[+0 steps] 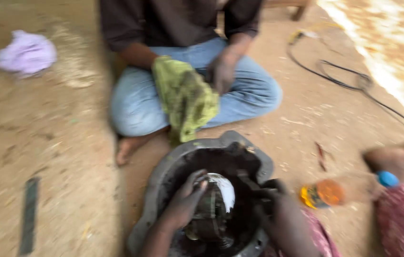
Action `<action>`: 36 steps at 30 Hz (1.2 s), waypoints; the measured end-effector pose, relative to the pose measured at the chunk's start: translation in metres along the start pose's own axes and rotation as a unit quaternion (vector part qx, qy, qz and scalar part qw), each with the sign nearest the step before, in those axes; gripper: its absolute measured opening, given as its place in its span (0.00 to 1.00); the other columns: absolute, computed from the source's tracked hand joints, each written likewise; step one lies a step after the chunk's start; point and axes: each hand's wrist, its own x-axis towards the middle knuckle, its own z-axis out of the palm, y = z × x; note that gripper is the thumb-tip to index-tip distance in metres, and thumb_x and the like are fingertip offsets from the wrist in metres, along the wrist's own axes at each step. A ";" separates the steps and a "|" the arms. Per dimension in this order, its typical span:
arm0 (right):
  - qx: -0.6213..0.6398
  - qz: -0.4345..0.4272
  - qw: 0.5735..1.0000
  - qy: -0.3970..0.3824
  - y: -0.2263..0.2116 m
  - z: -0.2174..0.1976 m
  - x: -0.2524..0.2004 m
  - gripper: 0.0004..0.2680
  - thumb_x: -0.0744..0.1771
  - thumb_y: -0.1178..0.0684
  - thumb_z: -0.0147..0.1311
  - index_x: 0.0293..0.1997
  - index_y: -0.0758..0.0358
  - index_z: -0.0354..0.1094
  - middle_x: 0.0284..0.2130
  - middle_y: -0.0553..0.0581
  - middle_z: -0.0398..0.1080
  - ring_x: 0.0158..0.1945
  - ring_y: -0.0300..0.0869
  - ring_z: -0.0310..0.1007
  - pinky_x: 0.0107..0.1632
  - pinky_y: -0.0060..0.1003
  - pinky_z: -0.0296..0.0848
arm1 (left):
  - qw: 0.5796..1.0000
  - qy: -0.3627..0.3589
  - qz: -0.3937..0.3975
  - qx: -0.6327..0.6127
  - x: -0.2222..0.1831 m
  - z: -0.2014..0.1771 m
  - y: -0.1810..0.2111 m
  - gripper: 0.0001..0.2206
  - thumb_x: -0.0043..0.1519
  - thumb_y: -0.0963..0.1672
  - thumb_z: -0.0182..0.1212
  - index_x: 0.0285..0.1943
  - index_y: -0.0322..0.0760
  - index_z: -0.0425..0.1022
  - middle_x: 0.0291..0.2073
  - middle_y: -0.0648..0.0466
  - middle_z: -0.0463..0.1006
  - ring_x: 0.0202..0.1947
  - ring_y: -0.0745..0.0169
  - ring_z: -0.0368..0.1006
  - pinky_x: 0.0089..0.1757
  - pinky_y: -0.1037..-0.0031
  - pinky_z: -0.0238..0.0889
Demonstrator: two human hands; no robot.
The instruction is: Cleaning mechanical gear and housing parts with a cloth and fluid.
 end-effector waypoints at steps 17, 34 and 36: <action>0.974 0.094 0.040 0.203 0.109 -0.035 0.021 0.50 0.57 0.15 0.49 0.72 0.79 0.45 0.62 0.86 0.55 0.59 0.67 0.64 0.51 0.48 0.75 | 0.974 0.019 -0.223 -0.028 0.014 -0.013 0.004 0.28 0.68 0.56 0.44 0.76 0.47 0.57 0.73 0.51 0.62 0.74 0.53 0.55 0.67 0.63 0.46; 0.868 0.022 0.482 0.114 0.100 -0.012 0.018 0.21 0.69 0.46 0.60 0.68 0.59 0.62 0.63 0.58 0.69 0.68 0.52 0.68 0.73 0.60 0.62 | 0.955 -0.047 -0.063 -0.285 -0.032 -0.024 0.071 0.36 0.52 0.37 0.53 0.76 0.41 0.63 0.70 0.40 0.65 0.61 0.50 0.68 0.55 0.66 0.66; 0.847 -0.004 0.521 0.104 0.065 -0.020 0.006 0.21 0.69 0.47 0.61 0.69 0.58 0.61 0.63 0.58 0.69 0.70 0.52 0.67 0.74 0.61 0.60 | 0.946 -0.034 -0.058 -0.317 -0.032 -0.023 0.076 0.36 0.52 0.34 0.54 0.76 0.41 0.63 0.70 0.40 0.64 0.60 0.50 0.69 0.53 0.66 0.68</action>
